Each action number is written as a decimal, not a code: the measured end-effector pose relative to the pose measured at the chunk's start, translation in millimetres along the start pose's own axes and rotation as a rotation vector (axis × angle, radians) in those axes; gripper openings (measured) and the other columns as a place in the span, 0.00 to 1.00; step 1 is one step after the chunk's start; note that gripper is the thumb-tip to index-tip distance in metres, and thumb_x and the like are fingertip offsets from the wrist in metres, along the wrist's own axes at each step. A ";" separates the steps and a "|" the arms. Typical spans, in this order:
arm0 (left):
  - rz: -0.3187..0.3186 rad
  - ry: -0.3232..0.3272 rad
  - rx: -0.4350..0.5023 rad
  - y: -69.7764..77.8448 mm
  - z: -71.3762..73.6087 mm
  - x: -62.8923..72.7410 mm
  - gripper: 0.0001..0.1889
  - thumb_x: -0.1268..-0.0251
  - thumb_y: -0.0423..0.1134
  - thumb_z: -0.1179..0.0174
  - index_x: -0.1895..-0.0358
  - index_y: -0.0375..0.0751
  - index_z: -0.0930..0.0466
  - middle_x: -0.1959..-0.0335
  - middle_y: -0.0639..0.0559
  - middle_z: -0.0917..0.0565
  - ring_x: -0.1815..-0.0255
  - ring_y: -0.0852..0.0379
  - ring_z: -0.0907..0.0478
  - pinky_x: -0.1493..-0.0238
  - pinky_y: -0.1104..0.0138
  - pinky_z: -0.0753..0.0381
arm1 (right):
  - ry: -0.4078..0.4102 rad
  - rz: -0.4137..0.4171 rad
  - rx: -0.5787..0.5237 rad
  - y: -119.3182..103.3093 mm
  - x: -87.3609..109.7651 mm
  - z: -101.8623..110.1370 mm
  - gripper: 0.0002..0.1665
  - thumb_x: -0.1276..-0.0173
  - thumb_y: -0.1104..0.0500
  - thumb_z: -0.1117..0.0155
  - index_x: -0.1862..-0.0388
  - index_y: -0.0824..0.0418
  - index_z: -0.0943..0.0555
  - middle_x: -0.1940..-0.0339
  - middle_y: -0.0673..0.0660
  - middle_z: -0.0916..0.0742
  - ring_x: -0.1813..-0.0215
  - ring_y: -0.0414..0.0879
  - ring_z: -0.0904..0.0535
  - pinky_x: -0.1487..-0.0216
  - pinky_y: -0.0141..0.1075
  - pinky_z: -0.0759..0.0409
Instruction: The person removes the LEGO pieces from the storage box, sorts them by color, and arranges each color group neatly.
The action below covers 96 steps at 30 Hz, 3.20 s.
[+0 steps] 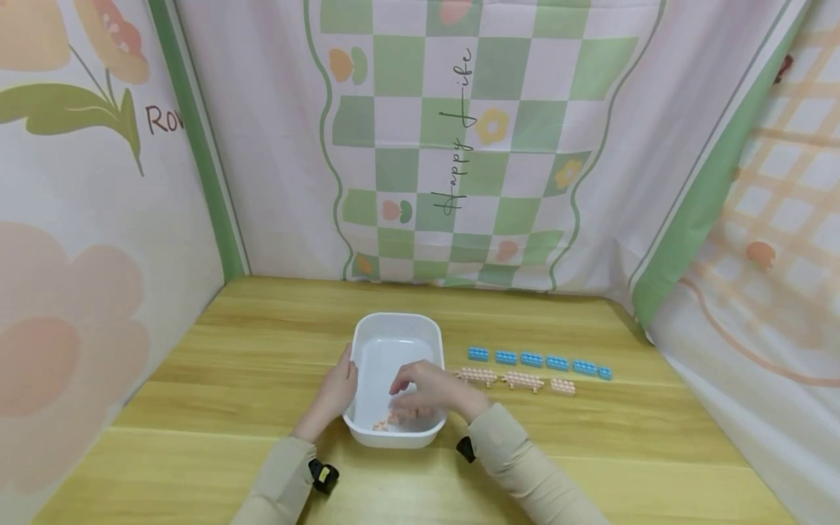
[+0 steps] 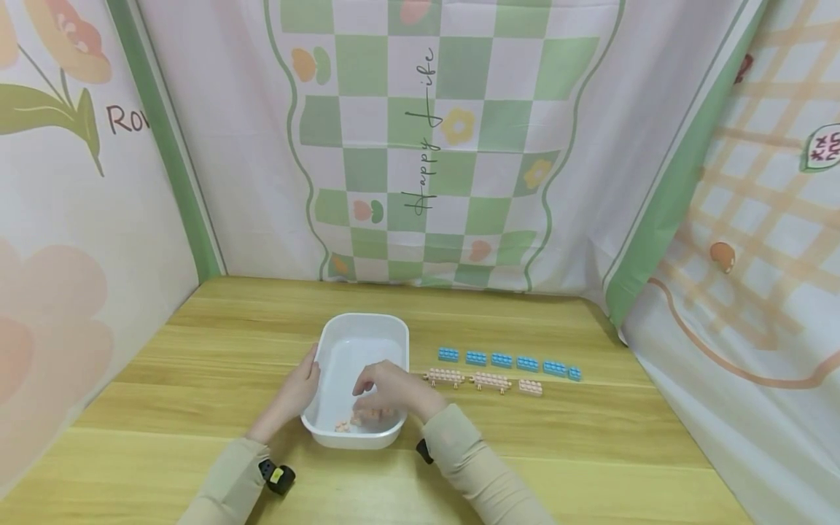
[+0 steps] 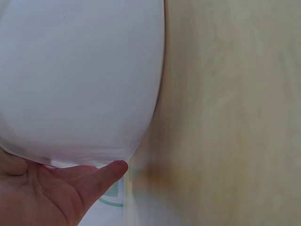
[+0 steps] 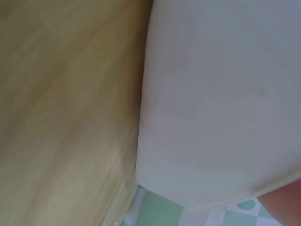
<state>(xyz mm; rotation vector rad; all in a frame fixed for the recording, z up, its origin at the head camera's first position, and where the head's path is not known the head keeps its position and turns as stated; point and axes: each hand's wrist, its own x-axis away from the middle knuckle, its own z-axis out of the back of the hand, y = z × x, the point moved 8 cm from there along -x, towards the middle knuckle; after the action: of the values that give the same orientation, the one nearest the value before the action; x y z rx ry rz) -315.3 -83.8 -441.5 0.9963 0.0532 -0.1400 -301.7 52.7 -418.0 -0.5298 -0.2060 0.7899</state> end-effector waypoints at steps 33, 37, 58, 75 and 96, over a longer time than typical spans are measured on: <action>0.001 -0.009 -0.007 -1.1 -1.1 -0.2 0.27 0.26 0.35 0.68 0.28 0.29 0.55 0.31 0.29 0.43 0.36 0.32 0.36 0.38 0.45 0.30 | -0.012 -0.055 0.059 1.9 0.6 -9.3 0.05 0.43 0.55 0.33 0.66 0.49 0.17 0.69 0.41 0.15 0.63 0.35 0.21 0.59 0.25 0.22; -0.001 -0.004 -0.007 -2.1 -1.2 -0.4 0.26 0.26 0.35 0.68 0.28 0.29 0.54 0.31 0.29 0.42 0.36 0.32 0.35 0.38 0.45 0.30 | 0.003 -0.044 0.038 1.7 0.7 -8.6 0.07 0.43 0.56 0.33 0.64 0.50 0.16 0.68 0.42 0.15 0.64 0.36 0.22 0.61 0.25 0.23; 0.013 -0.002 0.006 -3.1 -1.2 0.7 0.27 0.26 0.35 0.68 0.27 0.30 0.54 0.32 0.28 0.41 0.39 0.31 0.32 0.41 0.45 0.26 | 0.171 0.038 -0.078 -2.0 3.4 6.7 0.15 0.39 0.58 0.33 0.54 0.61 0.17 0.61 0.53 0.13 0.56 0.47 0.19 0.49 0.40 0.19; 0.016 -0.020 0.013 -2.9 -3.5 0.2 0.27 0.25 0.35 0.69 0.27 0.31 0.55 0.33 0.27 0.39 0.44 0.33 0.27 0.50 0.50 0.18 | 0.305 0.078 -0.049 0.9 11.9 32.0 0.12 0.38 0.59 0.35 0.56 0.62 0.17 0.61 0.55 0.14 0.56 0.52 0.20 0.51 0.47 0.19; 0.026 -0.028 0.008 -3.5 -3.8 0.6 0.27 0.26 0.35 0.68 0.27 0.31 0.56 0.33 0.27 0.39 0.49 0.34 0.24 0.57 0.53 0.15 | 0.431 -0.110 -0.068 35.7 54.6 77.9 0.16 0.37 0.56 0.35 0.53 0.61 0.18 0.57 0.55 0.14 0.51 0.55 0.20 0.46 0.52 0.22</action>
<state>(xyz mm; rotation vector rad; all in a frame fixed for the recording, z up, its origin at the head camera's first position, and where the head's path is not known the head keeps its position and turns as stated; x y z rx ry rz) -315.2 -82.5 -446.5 1.0028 0.0139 -0.1306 -314.7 142.1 -371.5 -0.7330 0.1361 0.5472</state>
